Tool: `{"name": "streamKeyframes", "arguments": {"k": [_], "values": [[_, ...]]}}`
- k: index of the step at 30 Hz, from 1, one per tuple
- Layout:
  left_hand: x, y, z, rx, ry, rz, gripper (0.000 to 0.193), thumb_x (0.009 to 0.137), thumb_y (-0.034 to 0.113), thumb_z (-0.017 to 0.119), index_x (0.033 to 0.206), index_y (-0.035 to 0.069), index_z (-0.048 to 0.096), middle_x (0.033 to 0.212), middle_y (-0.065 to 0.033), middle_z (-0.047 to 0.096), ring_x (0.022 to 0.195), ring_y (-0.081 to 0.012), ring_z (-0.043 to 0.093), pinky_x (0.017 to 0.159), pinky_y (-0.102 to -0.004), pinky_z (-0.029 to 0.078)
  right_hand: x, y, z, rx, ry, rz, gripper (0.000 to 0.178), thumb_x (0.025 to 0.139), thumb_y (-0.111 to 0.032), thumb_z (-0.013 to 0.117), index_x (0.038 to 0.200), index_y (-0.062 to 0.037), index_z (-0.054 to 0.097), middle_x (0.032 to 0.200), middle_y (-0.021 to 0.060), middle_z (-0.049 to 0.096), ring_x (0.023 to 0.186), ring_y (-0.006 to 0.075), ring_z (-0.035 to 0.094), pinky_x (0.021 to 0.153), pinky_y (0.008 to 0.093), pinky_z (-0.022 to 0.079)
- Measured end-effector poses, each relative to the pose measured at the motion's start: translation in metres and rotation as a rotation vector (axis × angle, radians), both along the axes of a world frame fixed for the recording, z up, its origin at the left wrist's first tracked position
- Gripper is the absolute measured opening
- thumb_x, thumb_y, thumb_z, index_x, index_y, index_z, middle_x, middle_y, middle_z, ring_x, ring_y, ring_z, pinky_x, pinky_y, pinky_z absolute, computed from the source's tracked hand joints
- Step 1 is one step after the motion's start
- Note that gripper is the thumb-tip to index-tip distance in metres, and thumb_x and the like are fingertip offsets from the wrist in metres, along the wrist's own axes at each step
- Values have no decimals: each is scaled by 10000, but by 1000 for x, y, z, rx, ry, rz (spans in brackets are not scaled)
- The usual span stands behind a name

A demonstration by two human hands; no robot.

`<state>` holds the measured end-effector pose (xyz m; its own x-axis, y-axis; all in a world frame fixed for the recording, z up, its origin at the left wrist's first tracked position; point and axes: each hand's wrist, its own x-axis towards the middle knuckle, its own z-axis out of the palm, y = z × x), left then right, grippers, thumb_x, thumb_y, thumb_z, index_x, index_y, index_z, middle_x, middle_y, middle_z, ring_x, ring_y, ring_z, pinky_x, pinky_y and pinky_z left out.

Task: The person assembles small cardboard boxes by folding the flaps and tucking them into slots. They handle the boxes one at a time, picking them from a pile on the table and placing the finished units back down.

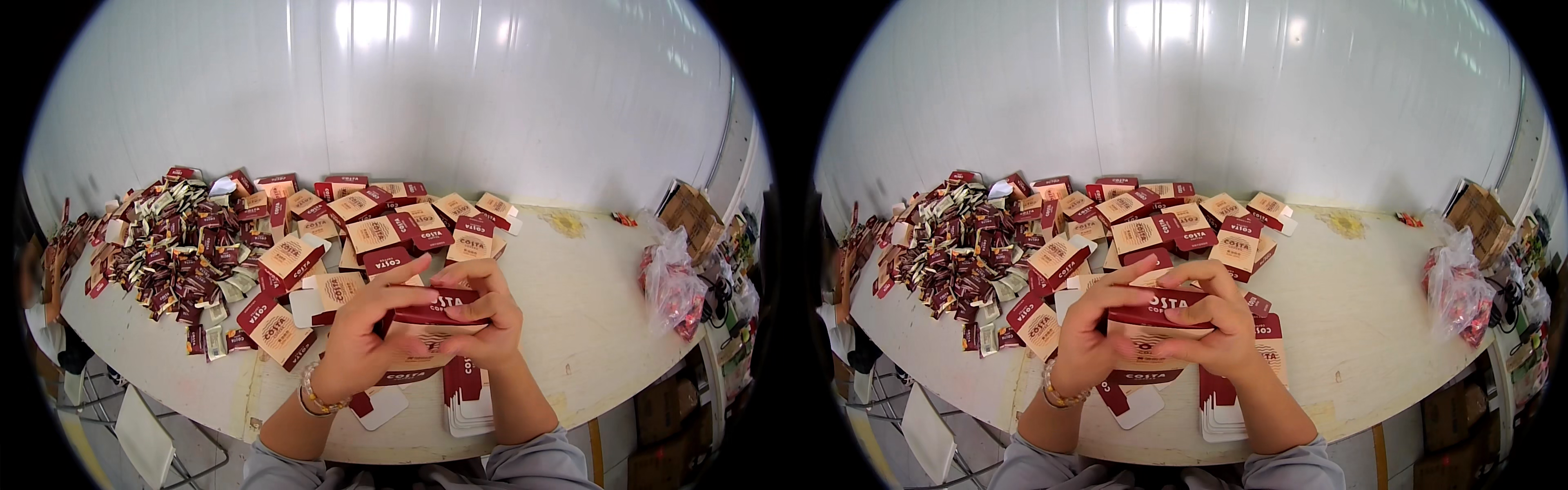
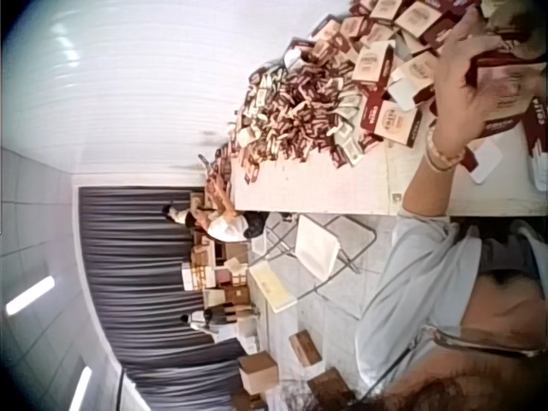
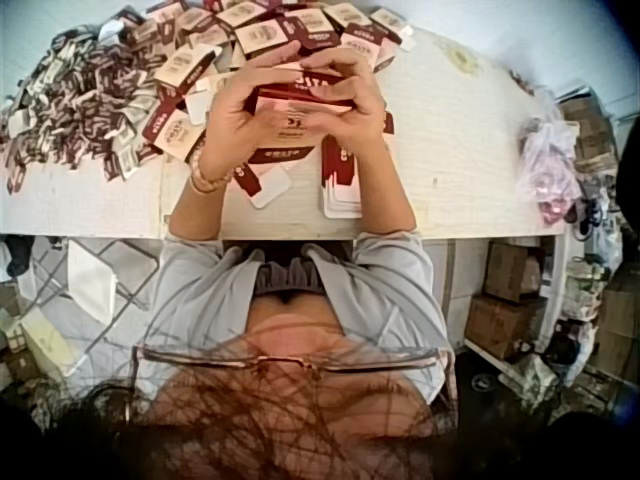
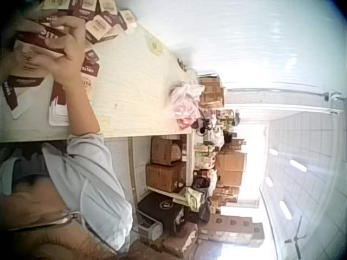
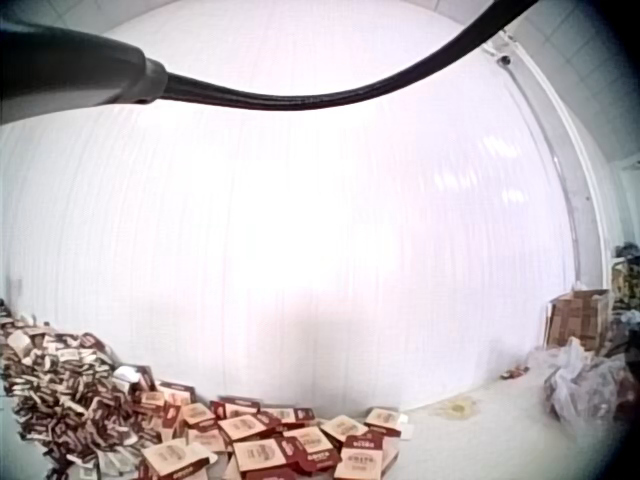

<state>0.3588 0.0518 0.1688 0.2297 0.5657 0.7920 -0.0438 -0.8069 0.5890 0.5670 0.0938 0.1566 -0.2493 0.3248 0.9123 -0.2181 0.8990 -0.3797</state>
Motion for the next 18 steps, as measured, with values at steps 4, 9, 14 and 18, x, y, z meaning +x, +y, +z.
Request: {"name": "streamKeyframes", "arguments": {"k": [4, 9, 14, 18], "values": [[3, 3, -5, 44, 13, 15, 422, 818, 164, 922, 1196, 83, 752, 1555, -215, 555, 1329, -285, 636, 1084, -386, 491, 5, 6, -5, 42, -13, -1, 436, 689, -242, 993, 936, -42, 695, 1250, 165, 606, 1171, 327, 638, 1009, 459, 538], [0, 10, -10, -82, -14, 39, 328, 835, 55, 886, 1129, 57, 741, 1554, -209, 558, 1336, -247, 625, 1064, -366, 499, 1, 8, -9, -78, -21, -31, 477, 750, -367, 954, 1011, -43, 720, 1354, 186, 543, 1236, 325, 594, 1049, 460, 515], [-49, 64, -43, -393, -698, 301, 451, 1058, 303, 565, 1390, 6, 495, 1433, -143, 574, 1293, -199, 569, 1112, -359, 444, -4, 8, -2, -284, -173, -436, 701, 950, -281, 773, 1534, -70, 447, 1555, 184, 440, 1393, 348, 485, 1144, 475, 438], [-73, 87, -52, -730, -845, 25, 618, 1142, 427, 465, 1568, -3, 337, 1551, -166, 452, 1440, -263, 435, 1216, -427, 355, 1, 4, -10, -367, -656, -495, 679, 950, -258, 764, 1531, -61, 476, 1465, 191, 549, 1355, 353, 533, 1097, 446, 484]]}}
